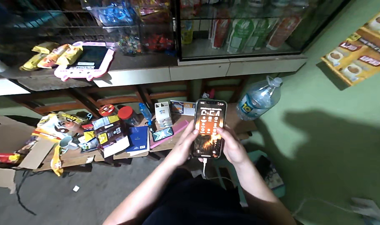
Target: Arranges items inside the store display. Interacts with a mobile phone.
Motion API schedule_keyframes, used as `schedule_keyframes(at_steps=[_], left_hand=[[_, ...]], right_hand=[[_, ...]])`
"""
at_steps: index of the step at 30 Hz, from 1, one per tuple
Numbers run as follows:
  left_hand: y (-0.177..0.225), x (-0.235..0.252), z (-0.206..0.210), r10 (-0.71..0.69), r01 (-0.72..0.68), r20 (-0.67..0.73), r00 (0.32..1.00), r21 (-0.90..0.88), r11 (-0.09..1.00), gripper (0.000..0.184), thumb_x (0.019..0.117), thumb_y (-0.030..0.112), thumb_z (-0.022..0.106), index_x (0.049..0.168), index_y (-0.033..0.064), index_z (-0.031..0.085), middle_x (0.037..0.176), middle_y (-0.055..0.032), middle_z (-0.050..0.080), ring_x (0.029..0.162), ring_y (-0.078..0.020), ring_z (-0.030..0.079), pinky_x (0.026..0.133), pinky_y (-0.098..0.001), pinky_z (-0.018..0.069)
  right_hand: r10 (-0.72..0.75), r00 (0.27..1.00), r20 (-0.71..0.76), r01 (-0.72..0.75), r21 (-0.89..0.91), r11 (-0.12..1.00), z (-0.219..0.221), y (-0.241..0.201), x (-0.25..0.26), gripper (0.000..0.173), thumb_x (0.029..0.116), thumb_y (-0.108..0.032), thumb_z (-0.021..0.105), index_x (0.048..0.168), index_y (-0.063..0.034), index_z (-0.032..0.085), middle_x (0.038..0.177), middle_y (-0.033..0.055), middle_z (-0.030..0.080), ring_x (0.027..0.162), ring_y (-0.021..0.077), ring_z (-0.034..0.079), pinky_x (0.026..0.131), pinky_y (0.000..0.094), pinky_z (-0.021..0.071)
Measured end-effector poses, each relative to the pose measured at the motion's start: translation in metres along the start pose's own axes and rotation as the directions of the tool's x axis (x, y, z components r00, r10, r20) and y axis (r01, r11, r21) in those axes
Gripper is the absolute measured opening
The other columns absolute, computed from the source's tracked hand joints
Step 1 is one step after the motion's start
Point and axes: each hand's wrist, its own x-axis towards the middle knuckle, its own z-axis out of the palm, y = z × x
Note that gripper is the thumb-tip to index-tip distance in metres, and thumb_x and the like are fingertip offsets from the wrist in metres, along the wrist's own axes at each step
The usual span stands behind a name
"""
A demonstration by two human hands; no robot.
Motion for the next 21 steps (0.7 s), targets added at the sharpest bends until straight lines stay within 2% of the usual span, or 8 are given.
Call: schedule_keyframes(at_steps=[3,6,8,10,12,21], left_hand=[[-0.0013,0.0009,-0.0010,0.000,0.000,0.010,1.000,-0.018,1.000,0.073,0.0986,0.062,0.043,0.148,0.0099,0.033,0.112,0.0037,0.069,0.091,-0.0066,0.071,0.070,-0.0252,0.0617],[-0.0010,0.0008,-0.0007,-0.002,0.002,0.015,1.000,-0.031,1.000,0.072,0.0981,0.063,0.044,0.147,0.0107,0.034,0.111,0.0044,0.069,0.090,-0.0062,0.070,0.071,-0.0253,0.0615],[-0.0003,0.0009,0.0002,0.006,-0.005,0.014,1.000,-0.043,0.999,0.061,0.0990,0.051,0.044,0.144,0.0113,0.035,0.109,0.0045,0.069,0.087,-0.0061,0.071,0.066,-0.0250,0.0615],[-0.0006,0.0009,0.0004,0.017,-0.016,0.024,1.000,-0.049,0.999,0.050,0.0957,0.030,0.044,0.141,0.0107,0.036,0.108,0.0042,0.068,0.085,-0.0062,0.071,0.063,-0.0249,0.0614],[-0.0009,0.0003,0.0001,0.025,-0.023,0.040,0.999,-0.058,0.998,0.050,0.0917,0.018,0.044,0.140,0.0108,0.036,0.107,0.0043,0.068,0.084,-0.0061,0.071,0.062,-0.0246,0.0611],[0.0002,-0.0054,0.0024,0.033,-0.030,0.047,0.998,-0.071,0.997,0.056,0.0857,0.007,0.043,0.141,0.0105,0.033,0.107,0.0049,0.068,0.084,-0.0052,0.071,0.062,-0.0242,0.0613]], right_hand=[[-0.003,1.000,0.020,0.004,-0.014,1.000,-0.0030,0.0025,0.0017,0.038,0.1008,-0.026,0.042,0.126,-0.0002,0.054,0.105,-0.0014,0.070,0.101,0.0028,0.067,0.095,0.0238,0.0557],[0.006,1.000,0.030,-0.006,-0.013,1.000,-0.0042,0.0034,0.0022,0.041,0.1012,-0.029,0.042,0.127,0.0003,0.053,0.105,-0.0001,0.071,0.101,0.0042,0.068,0.094,0.0249,0.0568],[0.012,0.999,0.033,-0.012,-0.011,1.000,-0.0054,0.0048,0.0024,0.042,0.1006,-0.031,0.043,0.128,0.0000,0.053,0.105,0.0000,0.071,0.100,0.0047,0.069,0.093,0.0255,0.0572],[0.010,1.000,0.025,-0.009,-0.018,1.000,-0.0056,0.0055,0.0015,0.044,0.1004,-0.033,0.044,0.127,0.0002,0.054,0.106,-0.0004,0.071,0.101,0.0041,0.068,0.094,0.0249,0.0566],[0.007,1.000,0.020,-0.007,-0.030,1.000,-0.0053,0.0057,0.0002,0.045,0.1009,-0.034,0.043,0.128,0.0004,0.054,0.106,-0.0009,0.071,0.102,0.0032,0.068,0.095,0.0242,0.0558],[0.024,1.000,0.019,-0.023,-0.046,0.999,-0.0038,0.0061,-0.0025,0.048,0.1002,-0.035,0.043,0.130,0.0020,0.051,0.109,-0.0011,0.068,0.104,0.0012,0.065,0.096,0.0224,0.0538]])
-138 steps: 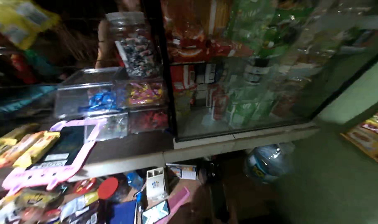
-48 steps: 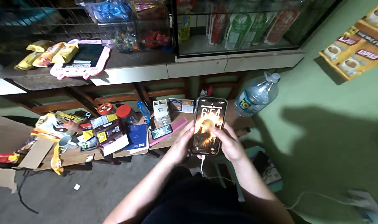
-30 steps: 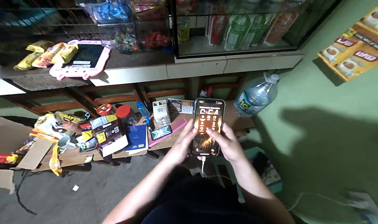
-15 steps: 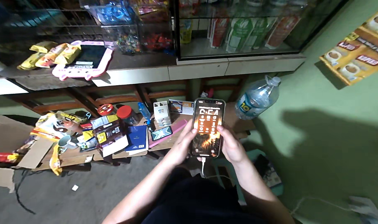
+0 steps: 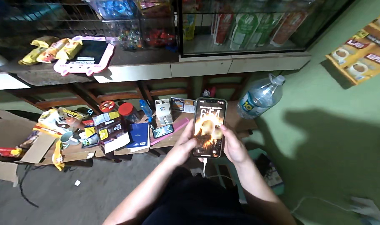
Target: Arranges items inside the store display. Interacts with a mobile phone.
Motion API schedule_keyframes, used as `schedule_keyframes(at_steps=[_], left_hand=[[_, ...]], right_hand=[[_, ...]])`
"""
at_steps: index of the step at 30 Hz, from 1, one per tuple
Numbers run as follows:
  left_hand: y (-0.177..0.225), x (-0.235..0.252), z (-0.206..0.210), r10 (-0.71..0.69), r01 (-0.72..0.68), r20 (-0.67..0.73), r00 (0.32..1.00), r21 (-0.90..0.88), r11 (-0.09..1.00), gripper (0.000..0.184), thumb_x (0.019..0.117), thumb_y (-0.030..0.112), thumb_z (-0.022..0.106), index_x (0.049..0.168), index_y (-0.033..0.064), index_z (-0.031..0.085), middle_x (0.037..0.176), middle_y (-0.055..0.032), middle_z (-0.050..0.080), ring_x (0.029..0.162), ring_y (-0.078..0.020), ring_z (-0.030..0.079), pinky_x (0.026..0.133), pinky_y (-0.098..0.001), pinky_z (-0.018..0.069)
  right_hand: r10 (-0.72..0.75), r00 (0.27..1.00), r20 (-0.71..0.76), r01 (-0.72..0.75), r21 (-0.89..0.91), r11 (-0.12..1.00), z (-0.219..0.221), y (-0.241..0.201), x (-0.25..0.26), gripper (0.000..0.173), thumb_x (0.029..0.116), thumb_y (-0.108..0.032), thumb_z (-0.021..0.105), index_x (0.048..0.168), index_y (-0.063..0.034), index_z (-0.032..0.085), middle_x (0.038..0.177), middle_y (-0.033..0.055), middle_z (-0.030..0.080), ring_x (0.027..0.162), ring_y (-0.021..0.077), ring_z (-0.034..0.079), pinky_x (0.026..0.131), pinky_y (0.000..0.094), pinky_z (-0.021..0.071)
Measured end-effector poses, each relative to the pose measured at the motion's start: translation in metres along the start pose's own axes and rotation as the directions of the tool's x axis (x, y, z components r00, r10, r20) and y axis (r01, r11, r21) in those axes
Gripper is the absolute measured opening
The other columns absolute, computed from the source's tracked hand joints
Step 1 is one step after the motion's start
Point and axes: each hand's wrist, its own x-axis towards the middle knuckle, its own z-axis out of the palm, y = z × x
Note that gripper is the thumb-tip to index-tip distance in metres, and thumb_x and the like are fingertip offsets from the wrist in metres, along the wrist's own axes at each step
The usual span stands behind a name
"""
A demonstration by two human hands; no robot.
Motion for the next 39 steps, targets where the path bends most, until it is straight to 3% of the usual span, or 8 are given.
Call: schedule_keyframes(at_steps=[4,8,10,16,20,27,31,39], left_hand=[[0.002,-0.005,0.001,-0.009,0.010,-0.036,0.999,0.025,1.000,0.058,0.0858,0.007,0.043,0.143,0.0079,0.032,0.107,0.0060,0.066,0.083,-0.0025,0.069,0.065,-0.0218,0.0603],[0.000,-0.007,-0.001,0.038,-0.037,-0.034,0.999,0.032,0.999,0.059,0.0878,0.010,0.046,0.145,0.0063,0.031,0.112,0.0074,0.066,0.093,-0.0012,0.068,0.078,-0.0231,0.0599],[0.000,-0.007,-0.001,0.037,-0.037,-0.040,0.998,0.020,0.999,0.057,0.0876,0.011,0.046,0.143,0.0079,0.032,0.110,0.0075,0.066,0.089,-0.0016,0.069,0.071,-0.0223,0.0610],[-0.003,-0.007,0.001,0.035,-0.035,-0.019,0.999,0.003,0.999,0.055,0.0881,0.011,0.046,0.142,0.0108,0.033,0.106,0.0065,0.067,0.081,-0.0039,0.070,0.062,-0.0226,0.0608],[-0.002,-0.007,0.001,0.027,-0.026,-0.004,1.000,0.017,1.000,0.055,0.0880,0.010,0.044,0.141,0.0113,0.033,0.105,0.0064,0.067,0.079,-0.0040,0.070,0.058,-0.0223,0.0601],[-0.001,-0.006,0.003,0.033,-0.033,-0.005,0.999,0.028,0.999,0.054,0.0882,0.010,0.045,0.141,0.0103,0.033,0.106,0.0068,0.067,0.081,-0.0030,0.070,0.060,-0.0218,0.0600],[0.001,-0.003,0.005,0.020,-0.020,-0.005,1.000,0.012,1.000,0.056,0.0871,0.008,0.044,0.142,0.0101,0.031,0.105,0.0056,0.067,0.079,-0.0037,0.070,0.058,-0.0217,0.0598],[0.000,0.002,0.008,0.025,-0.024,-0.004,1.000,0.071,0.997,0.059,0.0878,0.007,0.044,0.144,0.0050,0.027,0.109,0.0055,0.065,0.083,-0.0021,0.069,0.061,-0.0210,0.0604]], right_hand=[[-0.024,0.999,0.033,0.023,0.052,0.998,0.000,0.000,-0.001,0.038,0.0948,-0.022,0.049,0.125,0.0003,0.055,0.107,-0.0037,0.068,0.103,0.0003,0.065,0.095,0.0227,0.0536],[-0.131,0.964,0.234,0.098,0.146,0.984,-0.011,0.008,0.000,0.043,0.0870,-0.008,0.054,0.129,-0.0010,0.050,0.112,-0.0063,0.071,0.105,0.0020,0.067,0.097,0.0267,0.0558],[-0.134,0.957,0.258,0.099,0.145,0.984,-0.012,0.009,-0.001,0.043,0.0887,-0.010,0.055,0.130,-0.0006,0.049,0.113,-0.0063,0.070,0.105,0.0026,0.067,0.097,0.0273,0.0558],[0.001,1.000,0.012,-0.001,0.045,0.999,0.000,-0.001,-0.003,0.034,0.1008,-0.021,0.039,0.119,-0.0019,0.060,0.105,-0.0017,0.069,0.103,0.0023,0.065,0.097,0.0241,0.0532],[-0.012,1.000,-0.025,0.013,0.029,0.999,0.003,-0.003,-0.004,0.035,0.1043,-0.017,0.034,0.120,-0.0008,0.061,0.107,-0.0013,0.069,0.104,0.0013,0.064,0.098,0.0233,0.0519],[0.014,1.000,-0.007,-0.013,0.058,0.998,-0.001,0.001,-0.005,0.047,0.1043,-0.029,0.030,0.130,0.0021,0.053,0.116,0.0031,0.067,0.111,0.0041,0.063,0.101,0.0249,0.0507],[0.016,1.000,-0.014,-0.015,0.049,0.999,0.000,-0.003,-0.003,0.044,0.1036,-0.027,0.033,0.128,0.0015,0.055,0.112,0.0022,0.068,0.108,0.0032,0.064,0.099,0.0245,0.0516],[-0.028,0.998,-0.062,0.031,0.050,0.998,0.008,-0.006,0.000,0.024,0.0956,-0.005,0.054,0.118,0.0021,0.057,0.097,-0.0023,0.072,0.091,0.0020,0.070,0.087,0.0224,0.0591]])
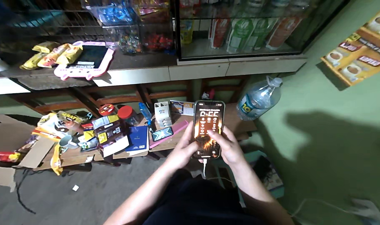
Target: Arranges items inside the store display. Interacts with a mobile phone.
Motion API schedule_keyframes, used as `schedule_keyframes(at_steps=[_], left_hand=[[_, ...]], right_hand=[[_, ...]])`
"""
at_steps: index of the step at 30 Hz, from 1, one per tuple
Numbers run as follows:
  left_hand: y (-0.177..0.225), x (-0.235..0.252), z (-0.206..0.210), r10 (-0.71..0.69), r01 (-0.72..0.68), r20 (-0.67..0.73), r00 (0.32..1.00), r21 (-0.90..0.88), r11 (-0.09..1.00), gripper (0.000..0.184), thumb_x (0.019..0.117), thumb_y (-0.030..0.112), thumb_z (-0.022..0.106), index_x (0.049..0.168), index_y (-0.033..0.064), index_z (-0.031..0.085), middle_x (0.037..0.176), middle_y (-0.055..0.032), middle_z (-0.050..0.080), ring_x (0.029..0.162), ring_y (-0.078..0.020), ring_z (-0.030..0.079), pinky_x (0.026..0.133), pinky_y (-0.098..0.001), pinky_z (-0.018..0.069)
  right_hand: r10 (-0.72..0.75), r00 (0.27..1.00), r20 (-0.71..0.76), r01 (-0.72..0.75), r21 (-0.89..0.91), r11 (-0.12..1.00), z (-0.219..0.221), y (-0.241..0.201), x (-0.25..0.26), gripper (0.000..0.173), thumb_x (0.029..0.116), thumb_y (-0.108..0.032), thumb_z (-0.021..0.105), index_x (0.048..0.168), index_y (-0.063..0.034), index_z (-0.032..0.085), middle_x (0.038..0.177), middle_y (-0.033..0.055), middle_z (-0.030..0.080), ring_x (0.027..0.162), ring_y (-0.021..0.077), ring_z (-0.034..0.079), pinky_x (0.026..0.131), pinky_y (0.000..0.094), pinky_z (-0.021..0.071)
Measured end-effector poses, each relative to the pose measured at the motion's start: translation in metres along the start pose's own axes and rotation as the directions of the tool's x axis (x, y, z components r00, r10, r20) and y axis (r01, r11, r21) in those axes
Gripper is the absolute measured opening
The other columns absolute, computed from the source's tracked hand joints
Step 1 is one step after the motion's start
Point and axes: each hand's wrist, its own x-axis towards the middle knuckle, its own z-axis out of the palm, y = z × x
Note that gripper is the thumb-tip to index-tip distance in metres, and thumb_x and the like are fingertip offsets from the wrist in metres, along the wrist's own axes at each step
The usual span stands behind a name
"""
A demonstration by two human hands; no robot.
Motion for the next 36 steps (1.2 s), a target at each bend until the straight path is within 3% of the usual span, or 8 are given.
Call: schedule_keyframes(at_steps=[4,12,18,27,36], left_hand=[[-0.002,0.002,0.000,0.025,-0.025,0.022,0.999,-0.001,1.000,0.058,0.0884,0.006,0.044,0.144,0.0041,0.027,0.110,0.0061,0.065,0.086,-0.0016,0.069,0.064,-0.0217,0.0607],[0.000,0.005,0.001,0.007,-0.007,0.025,1.000,0.001,1.000,0.058,0.0877,0.006,0.045,0.144,0.0068,0.028,0.111,0.0057,0.066,0.085,-0.0025,0.070,0.060,-0.0215,0.0605],[0.002,0.006,0.002,0.011,-0.011,0.015,1.000,0.006,1.000,0.057,0.0871,0.006,0.045,0.142,0.0075,0.030,0.109,0.0060,0.066,0.084,-0.0023,0.070,0.060,-0.0215,0.0604],[0.003,0.007,0.003,-0.012,0.012,0.003,1.000,0.006,1.000,0.059,0.0868,0.007,0.045,0.144,0.0073,0.029,0.107,0.0062,0.066,0.081,-0.0025,0.070,0.060,-0.0215,0.0603],[0.002,0.007,0.001,-0.025,0.025,0.016,1.000,-0.040,0.999,0.056,0.0892,0.005,0.042,0.143,0.0099,0.029,0.105,0.0062,0.068,0.080,-0.0040,0.071,0.058,-0.0215,0.0602]], right_hand=[[-0.021,1.000,-0.010,0.021,0.005,1.000,0.000,0.001,0.001,0.020,0.0960,-0.002,0.054,0.115,0.0012,0.059,0.095,-0.0027,0.073,0.089,0.0018,0.071,0.086,0.0220,0.0596],[0.047,0.999,0.004,-0.047,0.101,0.994,-0.006,0.002,0.002,0.031,0.0989,-0.021,0.044,0.119,-0.0016,0.056,0.098,-0.0003,0.073,0.091,0.0067,0.072,0.085,0.0271,0.0612],[0.050,0.999,0.020,-0.052,0.112,0.992,-0.008,0.003,0.003,0.033,0.0996,-0.023,0.041,0.120,-0.0017,0.055,0.098,0.0005,0.073,0.091,0.0080,0.072,0.084,0.0284,0.0615],[0.017,1.000,0.005,-0.017,0.027,1.000,-0.011,0.002,0.003,0.037,0.1009,-0.026,0.040,0.123,0.0001,0.055,0.103,-0.0014,0.069,0.100,0.0026,0.066,0.094,0.0247,0.0550],[0.025,0.997,0.067,-0.032,0.099,0.995,-0.017,0.005,0.003,0.035,0.0986,-0.024,0.042,0.122,-0.0011,0.054,0.100,0.0001,0.072,0.096,0.0064,0.070,0.091,0.0270,0.0580]])
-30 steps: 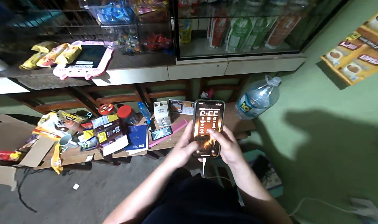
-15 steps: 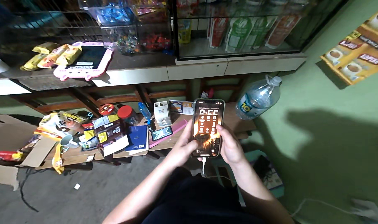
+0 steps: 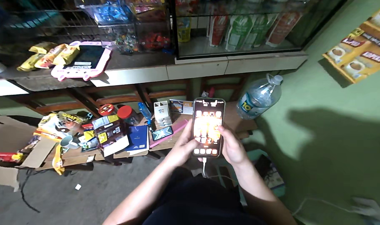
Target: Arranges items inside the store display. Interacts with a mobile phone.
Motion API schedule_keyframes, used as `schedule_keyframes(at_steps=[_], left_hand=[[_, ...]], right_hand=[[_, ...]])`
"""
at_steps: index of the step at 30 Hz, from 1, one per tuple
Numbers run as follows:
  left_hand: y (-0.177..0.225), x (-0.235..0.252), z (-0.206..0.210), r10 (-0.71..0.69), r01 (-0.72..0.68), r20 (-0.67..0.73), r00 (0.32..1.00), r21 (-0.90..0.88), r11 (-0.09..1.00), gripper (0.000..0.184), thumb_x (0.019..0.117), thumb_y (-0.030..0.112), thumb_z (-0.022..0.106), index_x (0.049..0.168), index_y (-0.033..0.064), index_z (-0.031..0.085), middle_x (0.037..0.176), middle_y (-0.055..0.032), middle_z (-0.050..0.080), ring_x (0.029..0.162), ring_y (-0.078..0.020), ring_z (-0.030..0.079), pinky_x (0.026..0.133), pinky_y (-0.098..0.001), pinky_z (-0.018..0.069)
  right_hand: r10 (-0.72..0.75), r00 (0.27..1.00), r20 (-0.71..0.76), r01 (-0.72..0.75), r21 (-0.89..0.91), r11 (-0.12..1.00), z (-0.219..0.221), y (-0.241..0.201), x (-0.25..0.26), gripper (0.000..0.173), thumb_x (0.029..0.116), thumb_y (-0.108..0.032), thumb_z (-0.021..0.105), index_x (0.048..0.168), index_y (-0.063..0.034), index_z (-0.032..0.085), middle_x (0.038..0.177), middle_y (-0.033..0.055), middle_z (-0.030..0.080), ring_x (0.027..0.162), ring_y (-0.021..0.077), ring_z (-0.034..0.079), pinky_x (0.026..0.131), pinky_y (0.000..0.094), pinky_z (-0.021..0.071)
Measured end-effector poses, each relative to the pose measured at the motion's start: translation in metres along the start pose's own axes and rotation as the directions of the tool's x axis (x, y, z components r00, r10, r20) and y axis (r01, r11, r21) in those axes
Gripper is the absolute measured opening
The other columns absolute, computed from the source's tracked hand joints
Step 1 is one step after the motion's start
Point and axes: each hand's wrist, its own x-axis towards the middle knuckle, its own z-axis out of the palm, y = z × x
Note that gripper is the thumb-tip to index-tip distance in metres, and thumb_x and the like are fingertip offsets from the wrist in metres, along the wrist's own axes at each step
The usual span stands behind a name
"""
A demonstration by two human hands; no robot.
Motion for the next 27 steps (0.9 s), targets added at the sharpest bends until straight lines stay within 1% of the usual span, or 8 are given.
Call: schedule_keyframes(at_steps=[2,4,6,8,10,14,19,27], left_hand=[[-0.001,0.001,0.000,-0.001,0.001,0.002,1.000,-0.004,1.000,0.057,0.0889,0.006,0.042,0.144,0.0101,0.028,0.106,0.0058,0.068,0.079,-0.0043,0.071,0.057,-0.0217,0.0600],[-0.002,0.001,-0.001,0.001,-0.001,0.005,1.000,-0.005,1.000,0.059,0.0888,0.007,0.042,0.145,0.0099,0.027,0.107,0.0052,0.068,0.079,-0.0049,0.071,0.057,-0.0221,0.0601],[-0.003,0.001,-0.002,0.002,-0.002,0.010,1.000,-0.004,1.000,0.060,0.0892,0.008,0.042,0.147,0.0099,0.026,0.108,0.0045,0.067,0.079,-0.0056,0.071,0.057,-0.0225,0.0603],[-0.003,0.001,-0.003,-0.002,0.002,0.015,1.000,-0.012,1.000,0.059,0.0896,0.010,0.042,0.146,0.0106,0.027,0.108,0.0048,0.067,0.080,-0.0054,0.071,0.058,-0.0224,0.0604],[-0.003,0.001,-0.003,-0.005,0.006,0.026,1.000,-0.021,1.000,0.057,0.0890,0.010,0.043,0.144,0.0114,0.029,0.108,0.0055,0.068,0.080,-0.0050,0.071,0.058,-0.0223,0.0605],[-0.003,0.002,-0.002,-0.007,0.009,0.054,0.999,-0.022,1.000,0.060,0.0863,0.008,0.043,0.144,0.0113,0.028,0.110,0.0060,0.067,0.084,-0.0044,0.071,0.061,-0.0223,0.0609],[-0.001,0.001,0.000,-0.010,0.008,0.060,0.998,0.023,1.000,0.061,0.0884,0.008,0.042,0.147,0.0077,0.024,0.110,0.0068,0.066,0.085,-0.0027,0.070,0.066,-0.0217,0.0610],[0.000,0.000,0.000,-0.006,0.005,0.078,0.997,0.014,1.000,0.056,0.0909,0.007,0.040,0.145,0.0098,0.025,0.108,0.0068,0.067,0.083,-0.0032,0.070,0.062,-0.0213,0.0609]], right_hand=[[0.009,1.000,0.006,-0.009,0.014,1.000,-0.001,-0.001,0.000,0.033,0.0950,-0.019,0.043,0.121,-0.0016,0.055,0.098,-0.0012,0.072,0.093,0.0057,0.071,0.088,0.0267,0.0592],[-0.014,0.999,0.043,0.013,0.018,1.000,-0.004,0.000,-0.001,0.035,0.0887,-0.009,0.042,0.121,-0.0023,0.055,0.099,-0.0036,0.073,0.092,0.0042,0.071,0.086,0.0263,0.0595],[-0.048,0.990,0.131,0.046,0.017,0.999,-0.010,0.001,-0.001,0.043,0.0830,-0.003,0.042,0.125,-0.0015,0.051,0.104,-0.0040,0.072,0.096,0.0045,0.070,0.089,0.0273,0.0593],[-0.069,0.978,0.195,0.068,0.015,0.998,-0.015,0.002,-0.001,0.046,0.0804,0.000,0.044,0.126,-0.0021,0.050,0.106,-0.0049,0.072,0.098,0.0049,0.070,0.089,0.0286,0.0599],[-0.078,0.971,0.224,0.078,0.013,0.997,-0.018,0.003,-0.002,0.046,0.0797,0.000,0.045,0.125,-0.0024,0.049,0.106,-0.0057,0.072,0.098,0.0049,0.070,0.089,0.0289,0.0601],[-0.088,0.969,0.230,0.085,0.023,0.996,-0.021,0.004,-0.002,0.046,0.0799,-0.001,0.047,0.126,-0.0021,0.048,0.107,-0.0053,0.073,0.097,0.0058,0.071,0.087,0.0297,0.0613],[-0.083,0.971,0.223,0.081,0.017,0.997,-0.022,0.004,-0.004,0.052,0.0794,-0.004,0.049,0.131,0.0000,0.043,0.110,-0.0045,0.071,0.101,0.0054,0.070,0.091,0.0290,0.0596],[-0.100,0.964,0.245,0.093,0.040,0.995,-0.022,0.005,-0.003,0.050,0.0805,-0.004,0.049,0.130,-0.0018,0.045,0.109,-0.0052,0.071,0.100,0.0055,0.070,0.091,0.0293,0.0595]])
